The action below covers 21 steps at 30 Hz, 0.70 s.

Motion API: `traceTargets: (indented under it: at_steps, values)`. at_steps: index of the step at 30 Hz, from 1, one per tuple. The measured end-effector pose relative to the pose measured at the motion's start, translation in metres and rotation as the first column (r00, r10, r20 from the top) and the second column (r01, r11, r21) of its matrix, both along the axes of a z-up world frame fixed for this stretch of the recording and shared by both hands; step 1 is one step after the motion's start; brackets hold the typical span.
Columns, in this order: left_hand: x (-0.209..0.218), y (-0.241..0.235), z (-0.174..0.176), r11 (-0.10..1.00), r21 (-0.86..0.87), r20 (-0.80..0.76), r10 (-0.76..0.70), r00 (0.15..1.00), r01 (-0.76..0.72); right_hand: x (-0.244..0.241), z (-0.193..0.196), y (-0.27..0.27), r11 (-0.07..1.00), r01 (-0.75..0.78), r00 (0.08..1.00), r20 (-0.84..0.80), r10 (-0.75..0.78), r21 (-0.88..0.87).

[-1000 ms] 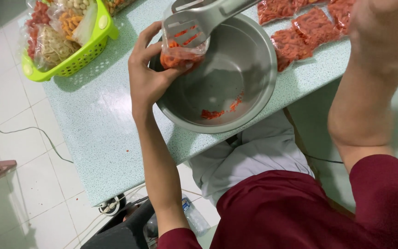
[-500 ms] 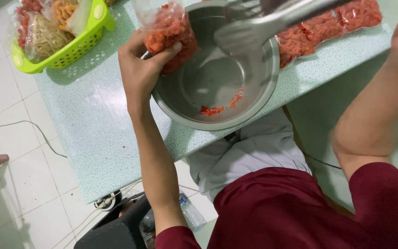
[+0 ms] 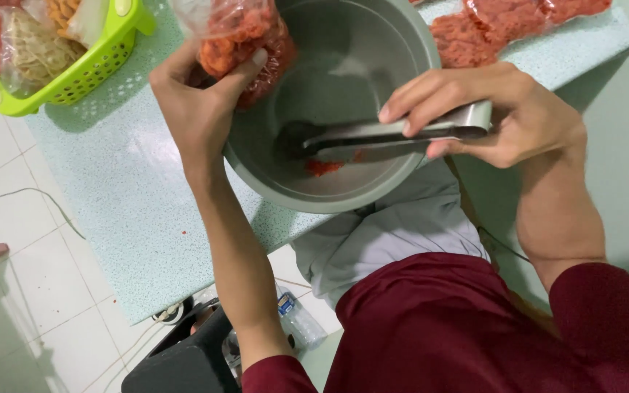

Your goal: Using tongs to fill small plastic bags with orange snacks from a bowl and organizing the filled bags on a table.

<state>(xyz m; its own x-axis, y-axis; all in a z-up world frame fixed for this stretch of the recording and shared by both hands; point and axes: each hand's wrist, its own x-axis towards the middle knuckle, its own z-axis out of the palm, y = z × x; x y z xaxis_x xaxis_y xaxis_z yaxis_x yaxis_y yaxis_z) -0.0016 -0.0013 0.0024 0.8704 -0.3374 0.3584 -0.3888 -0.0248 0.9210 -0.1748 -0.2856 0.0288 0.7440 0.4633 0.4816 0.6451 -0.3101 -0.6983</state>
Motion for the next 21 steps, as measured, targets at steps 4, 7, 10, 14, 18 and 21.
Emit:
traceTargets:
  at_steps: [4, 7, 10, 14, 18, 21]
  values:
    - [-0.002, 0.005, 0.000, 1.000, 0.017, 0.109, -0.006, 0.994, 0.004, -0.007, 0.007, -0.015, 0.994, -0.091, 0.989, -0.107, 0.097, 0.067]
    - [-0.003, 0.005, -0.002, 0.999, -0.021, 0.158, -0.022, 0.987, 0.026, -0.001, 0.010, -0.009, 0.995, -0.067, 0.996, -0.056, 0.071, 0.068]
    - [-0.002, 0.003, -0.004, 0.998, -0.051, 0.188, -0.015, 0.982, 0.025, 0.000, 0.018, -0.007, 0.995, -0.098, 0.994, -0.057, 0.098, 0.005]
    - [-0.003, 0.004, 0.001, 1.000, -0.016, 0.272, -0.009, 0.962, 0.014, -0.014, 0.027, -0.015, 0.999, 0.040, 0.998, -0.040, -0.040, 0.005]
    - [-0.007, 0.004, 0.003, 0.999, -0.033, 0.293, -0.026, 0.956, 0.037, -0.023, 0.012, -0.018, 0.958, 0.265, 0.959, 0.071, -0.274, 0.112]
    - [-0.009, 0.005, 0.006, 0.996, -0.050, 0.307, -0.060, 0.950, 0.079, -0.029, -0.010, -0.027, 0.844, 0.481, 0.867, 0.016, -0.499, 0.236]
